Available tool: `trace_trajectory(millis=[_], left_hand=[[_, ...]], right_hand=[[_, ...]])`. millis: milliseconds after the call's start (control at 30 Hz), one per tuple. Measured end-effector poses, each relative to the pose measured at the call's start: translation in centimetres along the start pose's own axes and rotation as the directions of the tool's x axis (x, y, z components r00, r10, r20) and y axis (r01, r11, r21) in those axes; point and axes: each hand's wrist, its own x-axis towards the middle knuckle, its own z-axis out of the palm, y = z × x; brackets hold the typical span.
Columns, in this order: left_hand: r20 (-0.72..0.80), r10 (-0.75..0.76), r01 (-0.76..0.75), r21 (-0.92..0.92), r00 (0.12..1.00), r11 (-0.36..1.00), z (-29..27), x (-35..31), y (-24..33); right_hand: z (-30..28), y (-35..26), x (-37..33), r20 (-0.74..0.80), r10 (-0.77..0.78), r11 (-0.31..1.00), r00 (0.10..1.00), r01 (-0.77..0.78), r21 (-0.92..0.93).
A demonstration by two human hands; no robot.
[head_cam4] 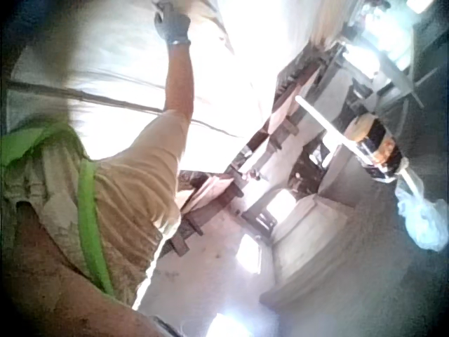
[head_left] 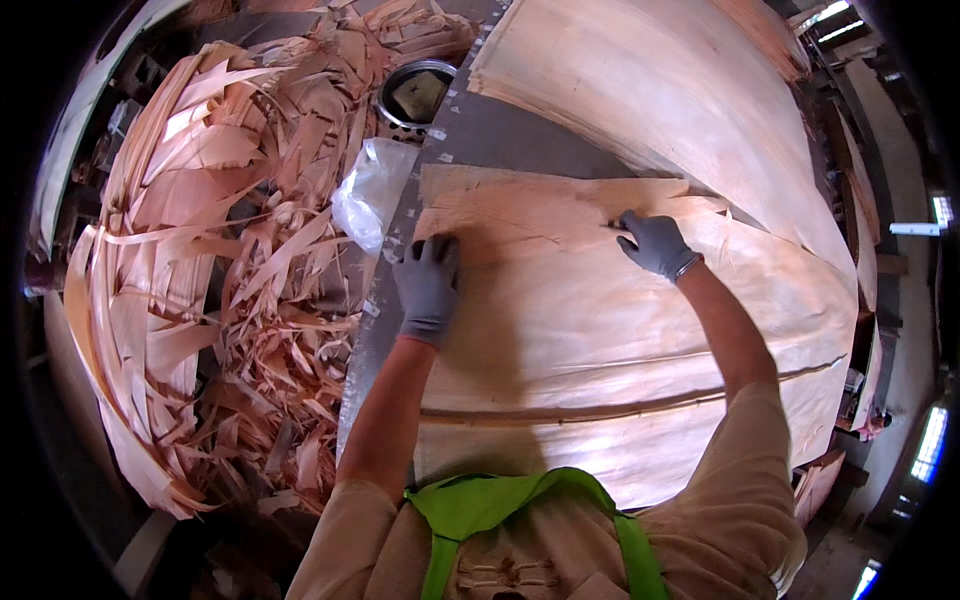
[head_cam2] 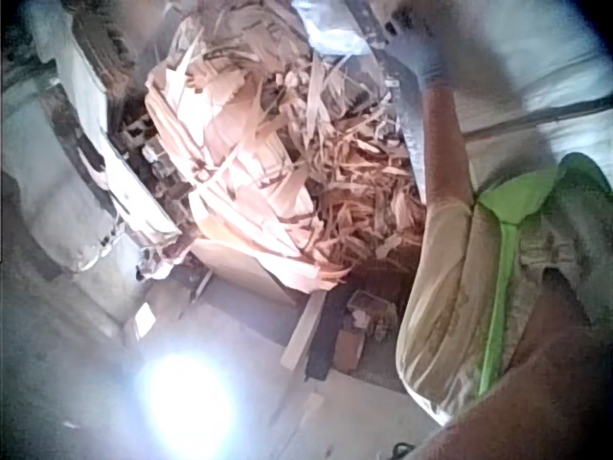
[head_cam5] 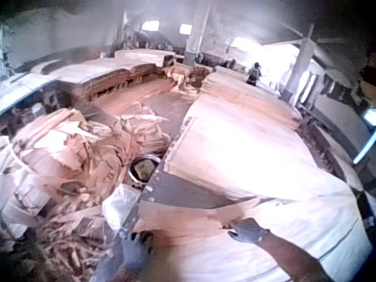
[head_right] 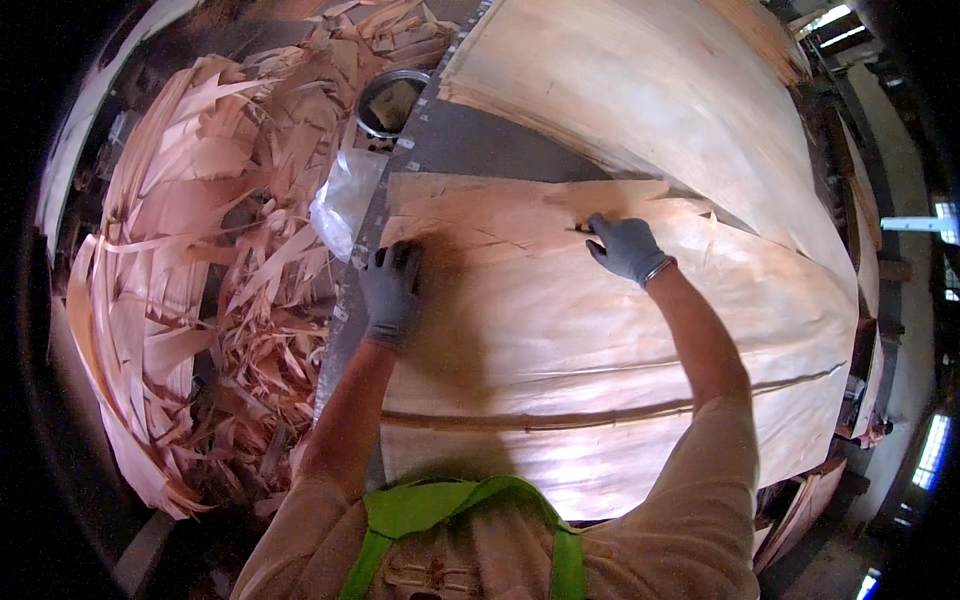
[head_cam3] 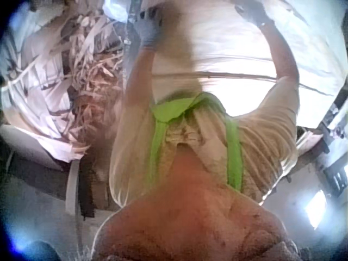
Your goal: The person trims and measures large wood veneer sheets using a hand-held blade and a measuring tape, moving the sheets between stacks and a metal work table.
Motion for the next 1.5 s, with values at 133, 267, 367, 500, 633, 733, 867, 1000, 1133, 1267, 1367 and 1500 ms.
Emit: trace_trajectory(millis=[133,267,367,500,633,733,867,1000,1133,1267,1367,1500], left_hand=[[0.021,-0.032,0.032,0.002,0.999,0.999,-0.7,0.3,0.7],[-0.012,0.015,-0.015,0.003,1.0,1.0,-0.3,0.4,0.5],[-0.017,-0.026,0.025,-0.061,1.0,0.998,-1.0,0.4,0.4],[-0.063,-0.004,0.001,-0.05,0.998,0.999,-0.1,0.2,0.0],[-0.143,0.063,-0.057,0.044,0.988,0.997,1.2,-0.2,-0.7],[-0.075,0.068,-0.065,0.051,0.995,0.997,1.5,0.1,0.0],[-0.154,0.054,-0.045,0.06,0.987,0.997,0.6,-0.2,-0.2],[-0.004,0.13,-0.129,0.068,0.992,0.989,-2.8,1.4,0.4],[0.385,0.178,-0.213,0.051,0.906,0.976,-3.3,5.1,-1.7],[0.259,0.223,-0.169,-0.215,0.94,0.962,-1.8,5.6,-4.9],[0.379,0.273,-0.293,-0.007,0.884,0.956,-2.2,6.9,-3.7],[0.422,0.331,-0.362,-0.006,0.844,0.932,-2.7,7.9,-2.6]], right_hand=[[1.7,-0.3,0.3,-0.253,0.065,0.998,0.965,-0.066,0.002],[3.7,0.2,2.6,-0.244,0.106,0.989,0.964,-0.127,-0.073],[3.0,-0.9,1.6,-0.263,0.129,0.985,0.956,-0.154,-0.077],[1.7,-1.7,-4.9,-0.453,0.147,0.988,0.879,-0.156,0.018],[2.3,-2.4,-22.6,-0.233,0.266,0.964,0.935,-0.26,0.055],[6.7,-3.3,-43.0,0.761,0.034,0.997,0.648,0.032,-0.072],[1.2,-9.8,-41.6,0.763,0.006,0.959,0.646,-0.219,0.178],[0.0,-15.4,-24.3,-0.018,0.216,0.92,0.976,-0.198,0.338],[1.7,-18.3,-7.0,-0.415,0.246,0.881,0.876,-0.024,0.472],[3.4,-20.2,2.8,-0.318,0.181,0.968,0.931,-0.112,0.223],[3.3,-19.0,4.4,-0.303,0.102,0.995,0.948,-0.096,0.032],[4.8,-17.1,4.1,-0.509,-0.015,0.998,0.86,-0.016,-0.057]])
